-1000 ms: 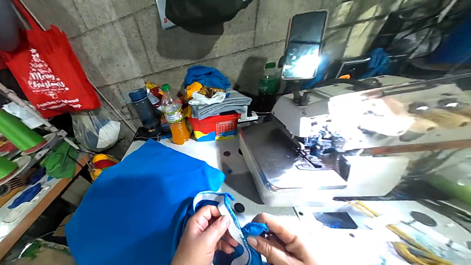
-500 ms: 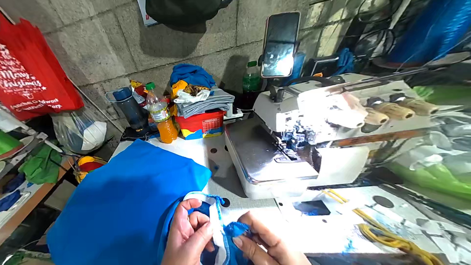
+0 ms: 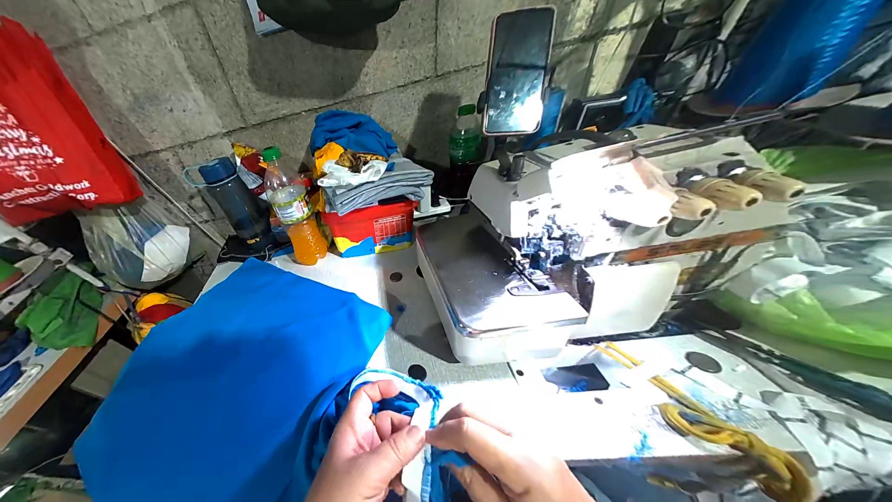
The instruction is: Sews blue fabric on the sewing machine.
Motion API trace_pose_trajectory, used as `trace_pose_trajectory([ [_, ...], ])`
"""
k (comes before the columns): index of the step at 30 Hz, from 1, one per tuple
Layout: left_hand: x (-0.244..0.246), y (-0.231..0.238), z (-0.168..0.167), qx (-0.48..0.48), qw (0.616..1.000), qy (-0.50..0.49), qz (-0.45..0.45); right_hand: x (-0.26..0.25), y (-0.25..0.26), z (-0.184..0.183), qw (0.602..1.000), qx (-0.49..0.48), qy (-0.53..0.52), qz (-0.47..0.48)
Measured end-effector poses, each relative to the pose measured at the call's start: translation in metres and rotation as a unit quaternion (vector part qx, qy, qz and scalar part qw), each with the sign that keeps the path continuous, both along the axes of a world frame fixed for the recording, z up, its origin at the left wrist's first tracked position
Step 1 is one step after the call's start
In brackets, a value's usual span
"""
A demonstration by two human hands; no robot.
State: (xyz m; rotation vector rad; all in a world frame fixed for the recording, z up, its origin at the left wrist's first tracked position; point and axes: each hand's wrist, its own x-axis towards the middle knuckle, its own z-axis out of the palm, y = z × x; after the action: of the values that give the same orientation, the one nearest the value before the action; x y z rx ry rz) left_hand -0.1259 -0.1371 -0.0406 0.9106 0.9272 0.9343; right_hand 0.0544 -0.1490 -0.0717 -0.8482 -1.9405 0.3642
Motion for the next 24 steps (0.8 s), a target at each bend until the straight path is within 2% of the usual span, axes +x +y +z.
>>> trace_pose_trajectory([
  [5, 0.002, 0.004, 0.005, -0.014, 0.998, -0.023, 0.055, 0.005, 0.001, 0.003, 0.997, 0.046, -0.055, 0.009],
  [9, 0.005, 0.002, 0.006, -0.039, 0.996, -0.044, 0.073, 0.009, 0.002, 0.007, 0.993, 0.042, -0.106, 0.04],
  [14, 0.004, 0.0, 0.004, -0.017, 0.995, -0.029, 0.09, 0.008, 0.006, 0.006, 0.974, 0.075, -0.213, -0.017],
  [18, 0.004, 0.001, 0.006, 0.014, 0.995, -0.015, 0.098, 0.005, 0.003, 0.01, 0.986, -0.003, -0.168, 0.025],
  [24, 0.014, -0.004, 0.005, 0.101, 0.987, 0.011, 0.128, 0.002, -0.002, 0.008, 0.989, -0.132, -0.015, 0.068],
])
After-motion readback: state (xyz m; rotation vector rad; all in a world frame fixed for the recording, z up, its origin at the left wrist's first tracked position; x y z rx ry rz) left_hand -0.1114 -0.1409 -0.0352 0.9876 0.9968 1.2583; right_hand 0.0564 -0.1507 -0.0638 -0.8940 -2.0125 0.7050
